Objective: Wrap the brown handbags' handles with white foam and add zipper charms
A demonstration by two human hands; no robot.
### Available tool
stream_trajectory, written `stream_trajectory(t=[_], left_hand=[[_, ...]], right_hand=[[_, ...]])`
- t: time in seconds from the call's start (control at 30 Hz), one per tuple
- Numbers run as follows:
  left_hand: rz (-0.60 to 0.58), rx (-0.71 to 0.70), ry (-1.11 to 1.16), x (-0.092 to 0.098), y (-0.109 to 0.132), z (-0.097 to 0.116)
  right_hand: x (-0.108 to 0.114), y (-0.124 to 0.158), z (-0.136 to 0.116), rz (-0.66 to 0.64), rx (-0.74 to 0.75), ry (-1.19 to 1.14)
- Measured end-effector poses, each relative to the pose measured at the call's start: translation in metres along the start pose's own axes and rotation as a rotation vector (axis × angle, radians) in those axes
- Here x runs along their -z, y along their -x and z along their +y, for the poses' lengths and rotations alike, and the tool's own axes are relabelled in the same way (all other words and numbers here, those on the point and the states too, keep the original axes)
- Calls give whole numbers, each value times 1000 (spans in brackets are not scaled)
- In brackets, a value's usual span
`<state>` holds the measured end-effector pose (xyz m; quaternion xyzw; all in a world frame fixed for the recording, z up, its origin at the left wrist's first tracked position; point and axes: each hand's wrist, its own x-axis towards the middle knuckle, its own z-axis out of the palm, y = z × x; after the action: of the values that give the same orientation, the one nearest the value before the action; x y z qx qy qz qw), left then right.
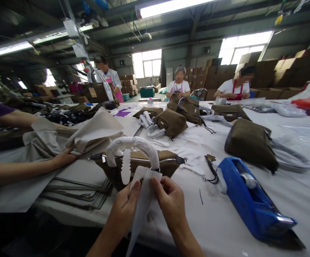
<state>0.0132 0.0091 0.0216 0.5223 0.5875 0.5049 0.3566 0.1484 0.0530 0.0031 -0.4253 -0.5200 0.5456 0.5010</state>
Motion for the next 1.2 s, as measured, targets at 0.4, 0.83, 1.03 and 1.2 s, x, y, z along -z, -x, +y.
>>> stream_trajectory(t=[0.4,0.83,1.03,1.2], left_hand=[[-72,290,625,0,-8,0],[1,218,467,-3,-21,-1],[81,126,164,-8,-21,-4],[154,18,-19,-22,-7,-3]], right_hand=[[4,2,6,9,105,92],[13,7,29,-8,8,-229],[11,2,21,19,19,-70],[-6,2,27,154,79,48]])
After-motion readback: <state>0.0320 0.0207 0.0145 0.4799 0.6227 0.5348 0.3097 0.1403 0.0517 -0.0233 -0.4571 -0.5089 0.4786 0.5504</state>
